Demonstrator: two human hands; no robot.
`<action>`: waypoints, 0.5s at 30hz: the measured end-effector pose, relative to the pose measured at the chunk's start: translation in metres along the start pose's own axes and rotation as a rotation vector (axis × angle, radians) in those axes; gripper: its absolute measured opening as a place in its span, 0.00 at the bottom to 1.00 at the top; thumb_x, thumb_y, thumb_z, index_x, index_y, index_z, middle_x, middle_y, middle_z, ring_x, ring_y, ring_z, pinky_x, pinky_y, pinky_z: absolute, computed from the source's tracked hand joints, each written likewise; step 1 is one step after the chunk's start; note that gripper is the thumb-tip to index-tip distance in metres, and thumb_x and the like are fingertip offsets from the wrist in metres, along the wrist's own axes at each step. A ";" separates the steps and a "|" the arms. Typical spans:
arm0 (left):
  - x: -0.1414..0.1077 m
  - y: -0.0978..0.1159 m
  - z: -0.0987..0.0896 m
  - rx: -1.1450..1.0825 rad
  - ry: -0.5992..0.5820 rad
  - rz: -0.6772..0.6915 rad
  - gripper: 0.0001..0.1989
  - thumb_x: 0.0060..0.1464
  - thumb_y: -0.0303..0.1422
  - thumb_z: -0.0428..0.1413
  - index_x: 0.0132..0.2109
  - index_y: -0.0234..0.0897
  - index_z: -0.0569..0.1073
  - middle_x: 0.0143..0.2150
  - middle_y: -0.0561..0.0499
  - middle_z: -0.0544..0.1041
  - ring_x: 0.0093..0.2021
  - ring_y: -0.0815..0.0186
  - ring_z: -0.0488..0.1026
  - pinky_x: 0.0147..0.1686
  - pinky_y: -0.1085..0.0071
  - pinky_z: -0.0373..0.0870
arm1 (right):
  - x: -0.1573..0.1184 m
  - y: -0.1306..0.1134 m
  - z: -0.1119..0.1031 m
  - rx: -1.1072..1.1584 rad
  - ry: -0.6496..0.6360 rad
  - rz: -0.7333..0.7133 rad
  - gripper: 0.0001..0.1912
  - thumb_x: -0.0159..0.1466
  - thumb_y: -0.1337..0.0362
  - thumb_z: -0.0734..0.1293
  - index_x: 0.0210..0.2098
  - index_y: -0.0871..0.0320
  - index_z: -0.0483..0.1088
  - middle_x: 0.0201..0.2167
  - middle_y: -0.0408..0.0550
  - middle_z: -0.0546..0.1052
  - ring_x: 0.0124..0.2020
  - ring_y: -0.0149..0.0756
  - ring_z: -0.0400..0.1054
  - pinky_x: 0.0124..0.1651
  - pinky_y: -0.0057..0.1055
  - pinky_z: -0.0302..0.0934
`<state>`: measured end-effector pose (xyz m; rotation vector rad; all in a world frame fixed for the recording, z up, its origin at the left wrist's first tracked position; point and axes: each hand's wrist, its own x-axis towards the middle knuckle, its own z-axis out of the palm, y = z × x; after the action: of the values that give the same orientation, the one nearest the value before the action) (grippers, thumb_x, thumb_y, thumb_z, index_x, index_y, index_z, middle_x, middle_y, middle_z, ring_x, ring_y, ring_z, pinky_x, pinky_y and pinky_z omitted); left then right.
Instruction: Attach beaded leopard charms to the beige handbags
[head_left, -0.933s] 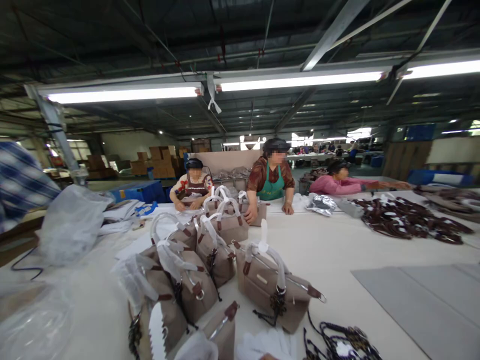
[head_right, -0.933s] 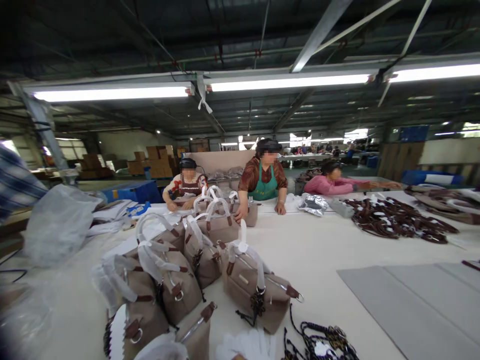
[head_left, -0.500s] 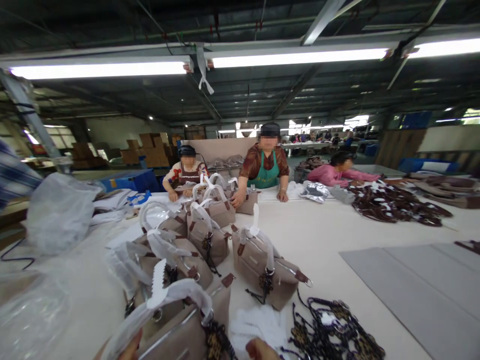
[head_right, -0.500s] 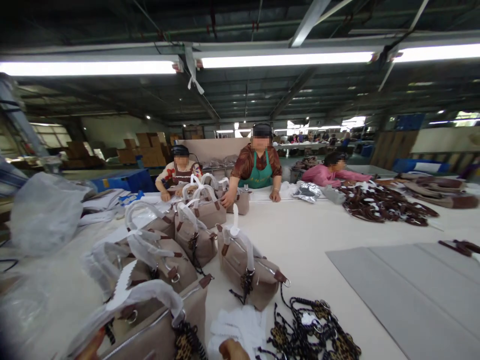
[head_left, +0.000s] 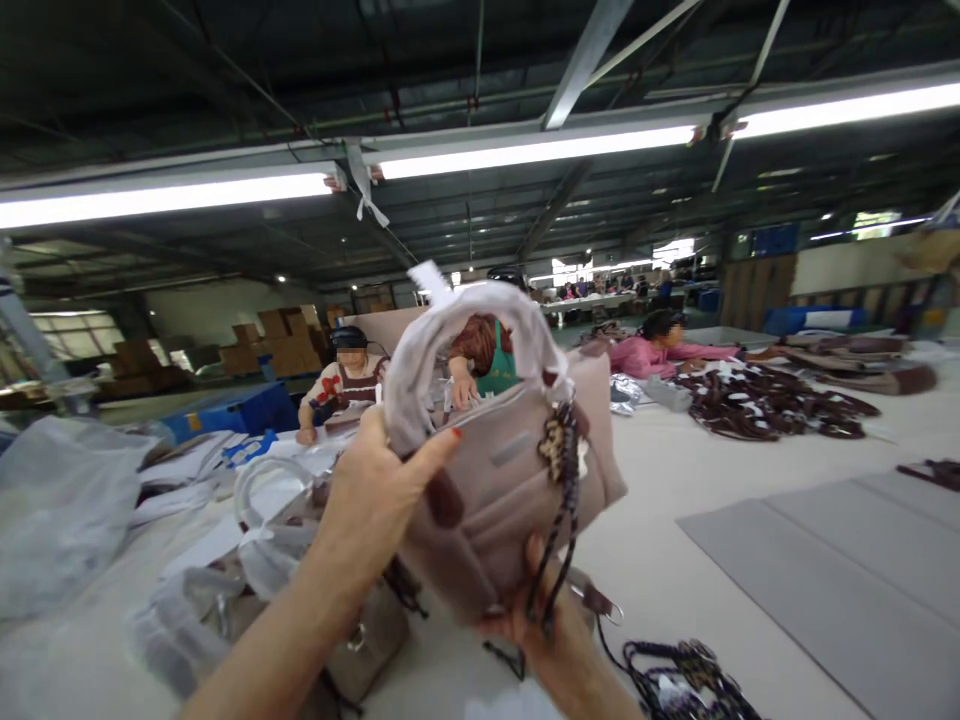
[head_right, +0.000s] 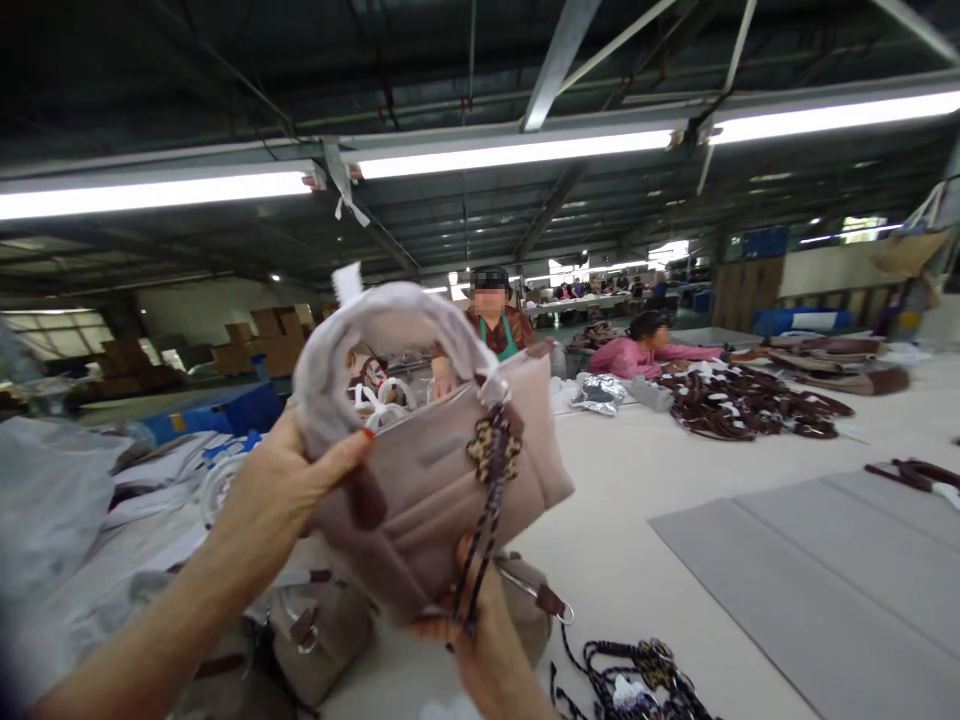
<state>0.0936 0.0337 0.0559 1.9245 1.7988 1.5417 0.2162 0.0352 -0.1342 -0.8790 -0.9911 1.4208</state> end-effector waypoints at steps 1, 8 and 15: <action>0.003 0.006 0.004 0.024 -0.023 0.118 0.43 0.38 0.49 0.57 0.58 0.27 0.61 0.54 0.40 0.70 0.49 0.50 0.70 0.48 0.53 0.66 | 0.018 -0.028 -0.005 0.079 0.034 -0.003 0.27 0.63 0.43 0.52 0.48 0.57 0.64 0.37 0.50 0.74 0.31 0.35 0.71 0.31 0.34 0.68; -0.037 -0.073 0.009 0.184 -0.236 0.052 0.29 0.43 0.45 0.51 0.50 0.33 0.68 0.49 0.43 0.74 0.49 0.54 0.71 0.52 0.57 0.65 | 0.136 -0.117 -0.076 -0.049 0.321 0.039 0.14 0.57 0.55 0.66 0.33 0.60 0.67 0.19 0.41 0.67 0.21 0.30 0.66 0.25 0.28 0.63; -0.156 -0.206 0.029 0.122 -0.504 -0.355 0.15 0.46 0.41 0.49 0.37 0.38 0.73 0.37 0.48 0.78 0.35 0.63 0.76 0.33 0.72 0.73 | 0.077 -0.030 -0.092 -0.388 0.103 0.035 0.20 0.50 0.54 0.71 0.37 0.62 0.72 0.39 0.53 0.75 0.41 0.40 0.69 0.42 0.36 0.61</action>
<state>0.0016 -0.0110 -0.1835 1.7087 1.8871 0.7691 0.3064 0.1204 -0.1384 -1.2452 -1.1986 1.2168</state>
